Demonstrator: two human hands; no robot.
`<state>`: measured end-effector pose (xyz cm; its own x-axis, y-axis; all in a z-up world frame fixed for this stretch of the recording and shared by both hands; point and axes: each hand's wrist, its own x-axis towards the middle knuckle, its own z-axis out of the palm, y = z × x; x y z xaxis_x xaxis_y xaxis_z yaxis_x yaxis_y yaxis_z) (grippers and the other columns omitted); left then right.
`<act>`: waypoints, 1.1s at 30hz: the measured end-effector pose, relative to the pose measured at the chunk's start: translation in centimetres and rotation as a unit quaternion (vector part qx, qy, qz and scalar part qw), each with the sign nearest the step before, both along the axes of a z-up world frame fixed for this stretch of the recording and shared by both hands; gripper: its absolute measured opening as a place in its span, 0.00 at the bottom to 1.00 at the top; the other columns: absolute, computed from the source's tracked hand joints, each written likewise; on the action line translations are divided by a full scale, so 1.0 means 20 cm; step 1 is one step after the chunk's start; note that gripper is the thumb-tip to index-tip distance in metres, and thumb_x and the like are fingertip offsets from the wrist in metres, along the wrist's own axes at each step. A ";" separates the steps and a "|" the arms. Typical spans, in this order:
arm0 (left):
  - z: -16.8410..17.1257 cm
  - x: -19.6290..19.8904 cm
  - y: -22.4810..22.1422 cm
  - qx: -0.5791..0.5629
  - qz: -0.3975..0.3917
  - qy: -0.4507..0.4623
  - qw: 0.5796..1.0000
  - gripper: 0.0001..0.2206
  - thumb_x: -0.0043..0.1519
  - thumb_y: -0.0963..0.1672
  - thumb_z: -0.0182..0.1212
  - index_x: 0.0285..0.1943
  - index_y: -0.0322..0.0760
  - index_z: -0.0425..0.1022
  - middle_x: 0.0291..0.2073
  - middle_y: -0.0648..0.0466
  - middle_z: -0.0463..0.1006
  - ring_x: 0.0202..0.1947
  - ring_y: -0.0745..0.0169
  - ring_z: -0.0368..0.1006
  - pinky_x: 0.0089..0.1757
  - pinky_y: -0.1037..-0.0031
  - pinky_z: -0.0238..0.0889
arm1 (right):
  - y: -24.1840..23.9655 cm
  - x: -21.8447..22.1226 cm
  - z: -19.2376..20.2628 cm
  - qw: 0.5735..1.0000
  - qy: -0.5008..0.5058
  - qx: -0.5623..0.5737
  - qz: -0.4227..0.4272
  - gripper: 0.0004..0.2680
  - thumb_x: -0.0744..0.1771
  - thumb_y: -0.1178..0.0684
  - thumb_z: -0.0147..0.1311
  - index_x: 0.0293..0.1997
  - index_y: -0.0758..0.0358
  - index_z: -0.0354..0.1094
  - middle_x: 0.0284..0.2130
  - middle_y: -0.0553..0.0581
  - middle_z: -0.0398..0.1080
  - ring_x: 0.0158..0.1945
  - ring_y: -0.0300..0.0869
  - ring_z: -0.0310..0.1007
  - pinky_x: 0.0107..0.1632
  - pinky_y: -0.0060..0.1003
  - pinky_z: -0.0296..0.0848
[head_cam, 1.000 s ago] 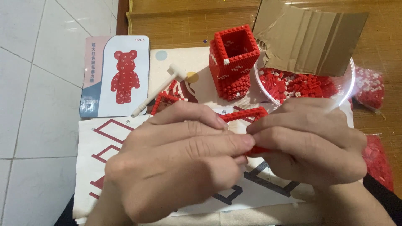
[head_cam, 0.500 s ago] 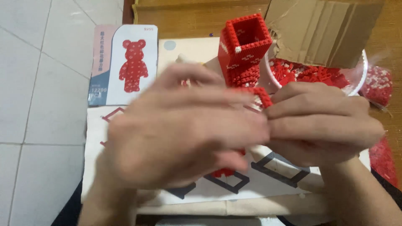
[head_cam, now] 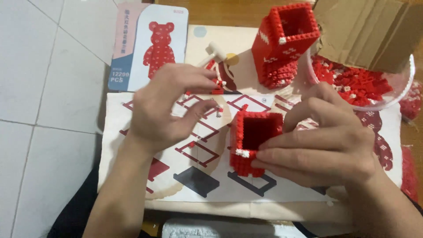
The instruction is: Assembling a red and white toy structure using small interlocking plastic blocks and a small mallet.
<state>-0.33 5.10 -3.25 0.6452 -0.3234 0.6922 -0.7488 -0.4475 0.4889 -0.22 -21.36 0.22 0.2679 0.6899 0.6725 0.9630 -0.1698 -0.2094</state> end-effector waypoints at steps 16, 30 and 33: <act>0.02 -0.07 -0.07 0.009 -0.147 0.124 0.981 0.14 0.55 0.39 0.72 0.50 0.40 0.81 0.56 0.48 0.77 0.51 0.55 0.77 0.51 0.70 0.75 | 0.03 0.01 -0.02 0.999 0.052 0.010 0.010 0.06 0.54 0.58 0.72 0.25 0.59 0.79 0.37 0.60 0.77 0.46 0.58 0.74 0.47 0.46 0.81; -0.03 -0.05 -0.07 0.002 -0.149 0.096 0.984 0.20 0.48 0.34 0.71 0.49 0.40 0.82 0.53 0.51 0.81 0.49 0.58 0.80 0.55 0.68 0.76 | 0.01 0.00 -0.02 0.997 0.073 0.000 0.025 0.05 0.56 0.60 0.72 0.26 0.57 0.79 0.39 0.59 0.77 0.46 0.53 0.78 0.46 0.44 0.84; -0.02 -0.05 -0.07 -0.001 -0.149 0.101 0.984 0.18 0.50 0.34 0.72 0.49 0.41 0.82 0.53 0.51 0.81 0.46 0.60 0.79 0.50 0.72 0.77 | 0.01 0.01 -0.01 0.997 0.062 0.004 0.037 0.05 0.56 0.61 0.72 0.25 0.58 0.79 0.38 0.59 0.77 0.44 0.53 0.79 0.43 0.42 0.83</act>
<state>-1.32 3.64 -3.72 0.6468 -0.5175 0.5602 -0.7339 -0.2225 0.6418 0.03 -21.08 -0.06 0.2980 0.7054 0.6431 0.9395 -0.0978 -0.3282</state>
